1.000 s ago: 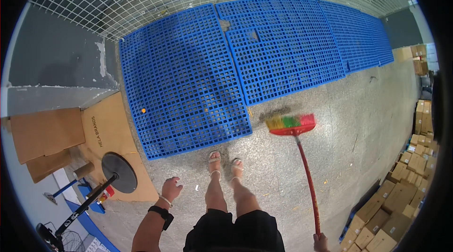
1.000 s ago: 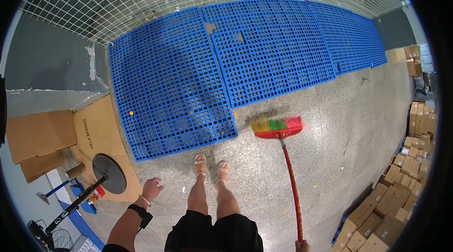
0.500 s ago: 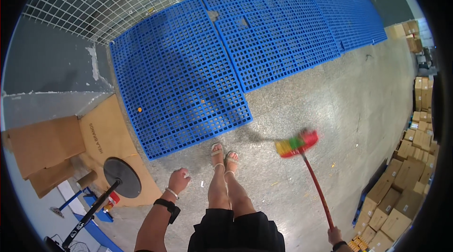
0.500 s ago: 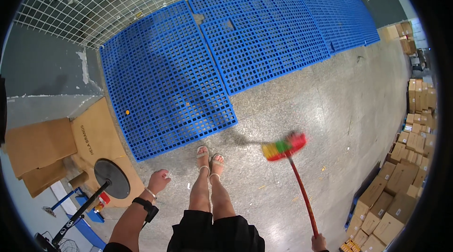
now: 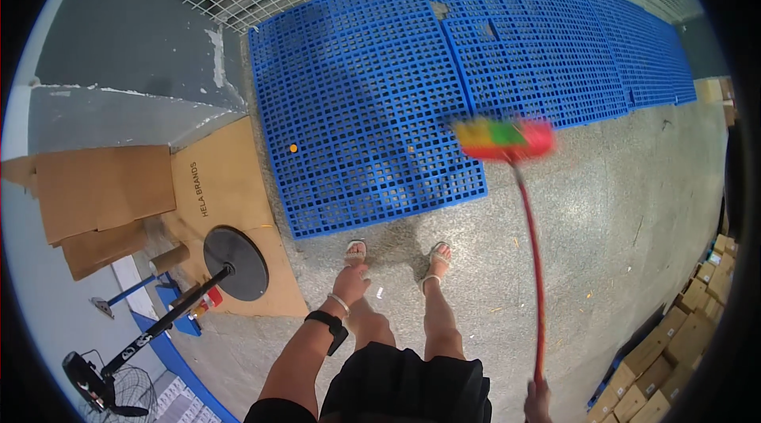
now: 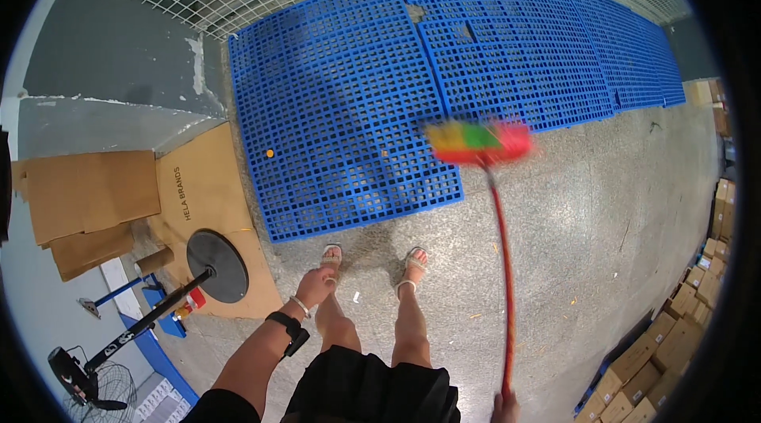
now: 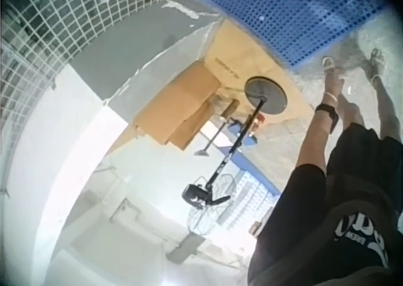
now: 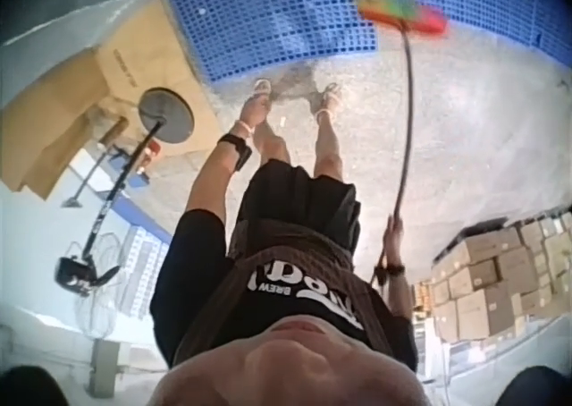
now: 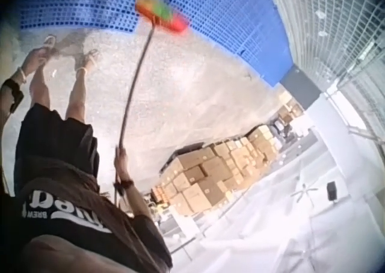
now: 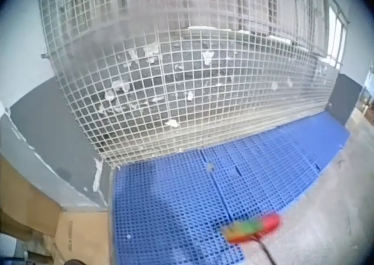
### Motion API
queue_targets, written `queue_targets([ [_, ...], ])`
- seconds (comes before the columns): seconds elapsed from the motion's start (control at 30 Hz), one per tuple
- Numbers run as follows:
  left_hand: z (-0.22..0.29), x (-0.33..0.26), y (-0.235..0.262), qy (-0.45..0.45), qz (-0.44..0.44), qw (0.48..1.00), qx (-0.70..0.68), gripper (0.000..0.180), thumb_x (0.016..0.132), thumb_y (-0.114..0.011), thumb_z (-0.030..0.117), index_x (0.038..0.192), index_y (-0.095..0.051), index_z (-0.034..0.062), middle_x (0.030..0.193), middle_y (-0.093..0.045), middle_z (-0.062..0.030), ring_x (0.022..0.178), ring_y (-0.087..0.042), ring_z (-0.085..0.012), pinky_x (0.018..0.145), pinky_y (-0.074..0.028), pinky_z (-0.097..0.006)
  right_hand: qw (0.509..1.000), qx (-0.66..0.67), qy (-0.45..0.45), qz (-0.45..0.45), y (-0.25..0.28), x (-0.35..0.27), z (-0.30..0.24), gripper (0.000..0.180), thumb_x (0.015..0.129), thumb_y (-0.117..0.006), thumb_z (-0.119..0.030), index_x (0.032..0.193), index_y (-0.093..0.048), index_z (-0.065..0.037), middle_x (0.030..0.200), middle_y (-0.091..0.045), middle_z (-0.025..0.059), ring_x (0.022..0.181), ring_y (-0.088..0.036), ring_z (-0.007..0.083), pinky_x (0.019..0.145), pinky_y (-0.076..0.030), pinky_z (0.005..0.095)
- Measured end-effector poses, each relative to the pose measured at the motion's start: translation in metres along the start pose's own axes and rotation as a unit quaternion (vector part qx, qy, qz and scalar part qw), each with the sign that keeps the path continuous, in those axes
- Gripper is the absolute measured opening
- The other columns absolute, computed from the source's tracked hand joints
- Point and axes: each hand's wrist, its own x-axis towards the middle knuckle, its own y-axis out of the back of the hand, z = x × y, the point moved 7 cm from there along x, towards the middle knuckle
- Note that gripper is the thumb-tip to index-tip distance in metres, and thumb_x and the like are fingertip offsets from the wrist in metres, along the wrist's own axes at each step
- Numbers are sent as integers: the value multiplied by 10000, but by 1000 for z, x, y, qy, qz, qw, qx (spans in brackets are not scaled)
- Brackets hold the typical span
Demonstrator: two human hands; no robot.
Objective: Sweeping the floor in a warehouse/factory setting.
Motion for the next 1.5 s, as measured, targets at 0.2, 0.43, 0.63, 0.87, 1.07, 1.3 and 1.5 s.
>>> queue_targets([
  [0.2,-59,-37,57,-66,21,997,-22,267,617,-553,196,838,-536,47,728,-551,-148,702,-526,-287,615,-425,-350,982,5,184,-34,-72,49,-116,277,774,-420,-278,815,-447,-6,663,-501,242,679,-489,404,546,-379,439],
  [0.43,-179,-82,115,81,-3,997,-15,312,591,-624,190,848,-536,37,700,-560,-121,662,-552,-214,598,-445,-291,964,-102,234,-72,-146,57,-225,342,769,-406,-342,800,-457,-5,670,-522,225,663,-514,371,578,-412,436],
  [0.63,-200,-98,121,107,-36,994,-12,313,589,-601,177,859,-530,36,700,-558,-123,677,-545,-244,612,-437,-316,982,-157,63,-85,-125,-31,20,347,751,-442,-358,786,-459,-13,654,-525,220,642,-509,386,546,-402,460],
  [0.87,-137,-62,76,2,-71,997,-9,298,592,-603,174,853,-532,49,710,-560,-123,673,-540,-265,596,-433,-334,992,-48,-99,-56,-94,-212,301,393,779,-439,-342,777,-473,50,633,-477,186,571,-431,280,524,-367,367],
  [1.07,-102,-27,58,-42,-84,996,-7,294,604,-594,191,858,-531,55,745,-559,-132,709,-531,-284,623,-426,-345,974,65,-218,-22,-102,-289,296,435,784,-411,-380,813,-491,47,703,-518,199,651,-495,282,550,-378,369],
  [1.3,-90,-31,44,-37,-130,989,60,298,611,-593,186,871,-526,57,748,-559,-130,709,-531,-278,618,-425,-340,994,91,-15,59,-138,-123,116,262,747,-487,-254,698,-442,0,542,-463,208,501,-465,376,422,-347,397],
  [1.5,-96,-25,65,-51,-111,992,39,290,606,-603,182,854,-528,51,724,-559,-127,684,-536,-266,603,-430,-328,1000,11,-12,-10,-160,-23,70,322,761,-452,-313,769,-443,9,635,-518,230,613,-504,389,515,-403,446],
])
